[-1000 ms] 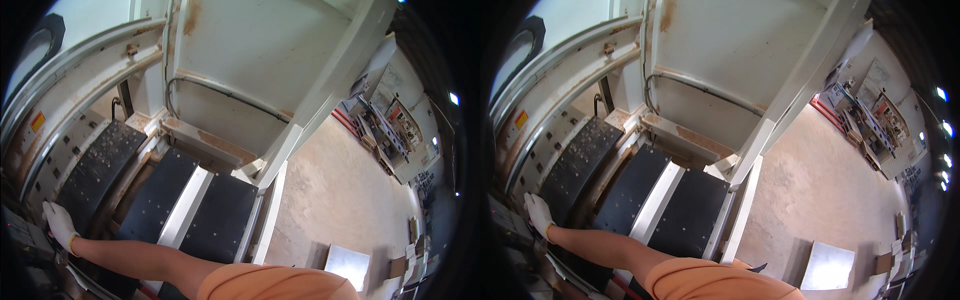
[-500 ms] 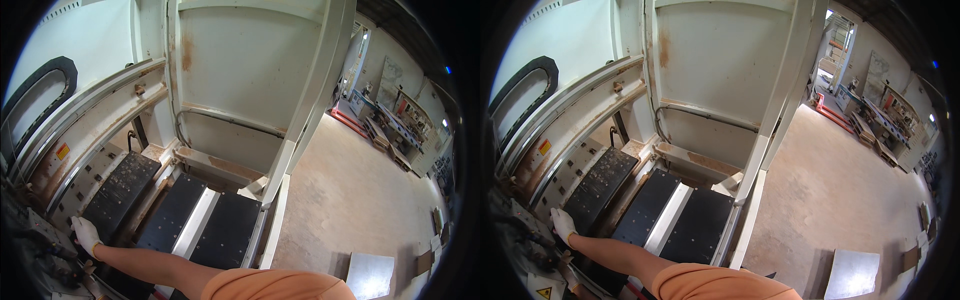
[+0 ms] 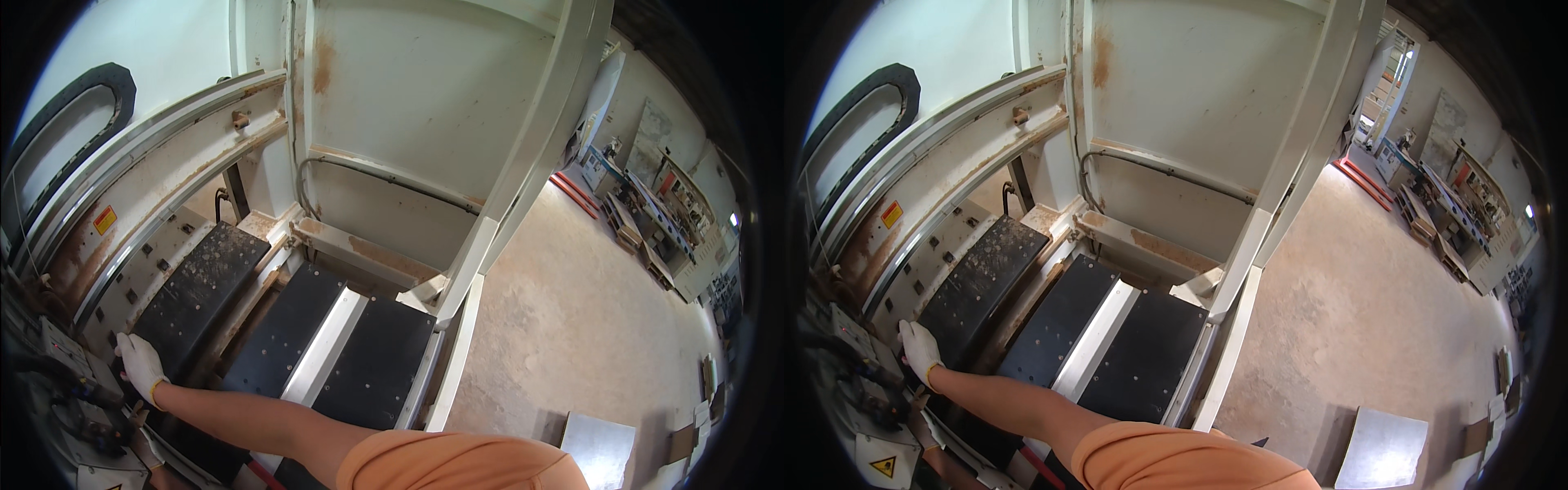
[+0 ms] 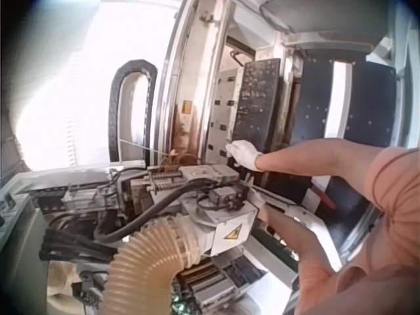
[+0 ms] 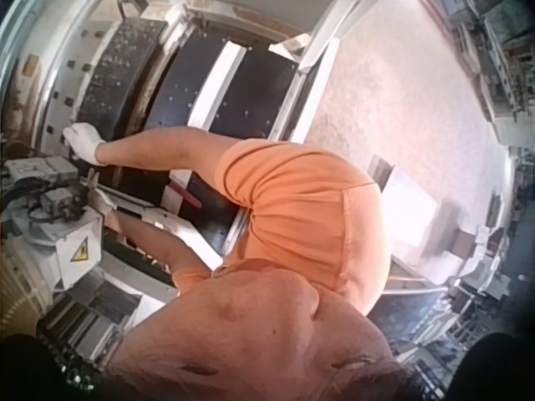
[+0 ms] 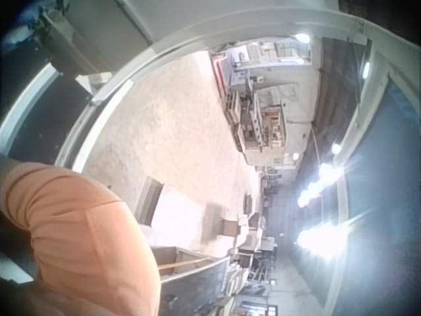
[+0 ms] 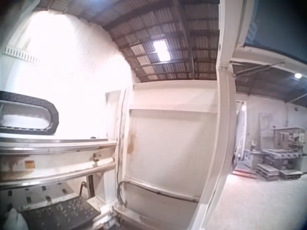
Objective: The person operates a CNC machine, removes a finished sheet, and then uses a pallet jack to move a stack of sheets across the workshop floor.
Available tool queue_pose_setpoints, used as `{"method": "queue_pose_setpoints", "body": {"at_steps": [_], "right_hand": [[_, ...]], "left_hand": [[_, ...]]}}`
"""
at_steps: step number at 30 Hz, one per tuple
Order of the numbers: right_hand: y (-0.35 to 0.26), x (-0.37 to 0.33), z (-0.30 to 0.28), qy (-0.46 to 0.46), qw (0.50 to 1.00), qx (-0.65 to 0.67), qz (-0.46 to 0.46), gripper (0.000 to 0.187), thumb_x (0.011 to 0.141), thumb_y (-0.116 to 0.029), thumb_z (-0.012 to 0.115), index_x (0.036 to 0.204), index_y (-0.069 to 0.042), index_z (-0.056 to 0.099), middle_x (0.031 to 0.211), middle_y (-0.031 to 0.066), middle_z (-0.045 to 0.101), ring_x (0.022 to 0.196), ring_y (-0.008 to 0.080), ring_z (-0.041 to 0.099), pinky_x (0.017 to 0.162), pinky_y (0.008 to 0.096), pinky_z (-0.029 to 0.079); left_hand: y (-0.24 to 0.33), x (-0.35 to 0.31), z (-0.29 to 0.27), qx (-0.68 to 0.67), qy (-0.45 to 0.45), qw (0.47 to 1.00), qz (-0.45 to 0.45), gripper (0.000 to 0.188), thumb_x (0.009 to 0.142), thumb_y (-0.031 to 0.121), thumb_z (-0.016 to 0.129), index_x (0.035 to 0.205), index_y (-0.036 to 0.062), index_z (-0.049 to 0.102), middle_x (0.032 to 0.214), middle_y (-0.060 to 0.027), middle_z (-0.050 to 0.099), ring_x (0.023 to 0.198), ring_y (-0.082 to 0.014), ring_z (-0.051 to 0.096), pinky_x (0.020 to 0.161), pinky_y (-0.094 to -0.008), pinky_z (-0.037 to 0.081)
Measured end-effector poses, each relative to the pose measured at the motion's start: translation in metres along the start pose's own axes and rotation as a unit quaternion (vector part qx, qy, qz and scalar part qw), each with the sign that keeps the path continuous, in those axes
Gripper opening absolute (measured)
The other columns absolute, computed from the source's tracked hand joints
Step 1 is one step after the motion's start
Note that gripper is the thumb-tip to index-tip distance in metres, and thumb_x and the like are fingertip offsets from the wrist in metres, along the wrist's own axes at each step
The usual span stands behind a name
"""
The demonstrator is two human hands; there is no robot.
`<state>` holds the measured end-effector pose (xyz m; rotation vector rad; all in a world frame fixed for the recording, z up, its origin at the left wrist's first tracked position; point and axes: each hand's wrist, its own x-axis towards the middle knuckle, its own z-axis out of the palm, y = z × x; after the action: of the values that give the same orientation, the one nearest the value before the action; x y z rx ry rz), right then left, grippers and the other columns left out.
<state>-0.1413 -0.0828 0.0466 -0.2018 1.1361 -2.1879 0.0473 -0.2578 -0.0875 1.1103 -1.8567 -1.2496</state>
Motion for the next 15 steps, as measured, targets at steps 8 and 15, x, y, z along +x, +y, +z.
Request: {"method": "queue_pose_setpoints", "body": {"at_steps": [8, 15], "right_hand": [[0.003, 0.000, 0.003, 0.001, 0.999, 0.036, 0.018, 0.043, 0.111, -0.044, 0.050, 0.100, -0.004, 0.062, 0.101, 0.0078, 0.064, 0.080, 0.0184, 0.058, 0.068, 0.0347, 0.055], [0.027, 0.005, 0.006, -0.032, 0.999, -0.006, -0.005, 0.027, 0.114, -0.029, 0.049, 0.118, -0.005, 0.060, 0.099, 0.0120, 0.052, 0.083, 0.0251, 0.057, 0.070, 0.0384, 0.051]], "left_hand": [[-0.011, 0.002, -0.010, 0.018, 0.003, 1.000, 0.012, 0.054, 0.106, 0.042, 0.055, 0.137, -0.0019, 0.057, 0.117, -0.0125, 0.060, 0.105, -0.0323, 0.062, 0.093, -0.0476, 0.053], [0.006, 0.011, 0.022, 0.060, -0.006, 0.998, 0.035, 0.055, 0.107, 0.045, 0.053, 0.135, -0.0019, 0.058, 0.113, -0.0125, 0.061, 0.100, -0.0328, 0.064, 0.089, -0.0484, 0.055]]}}
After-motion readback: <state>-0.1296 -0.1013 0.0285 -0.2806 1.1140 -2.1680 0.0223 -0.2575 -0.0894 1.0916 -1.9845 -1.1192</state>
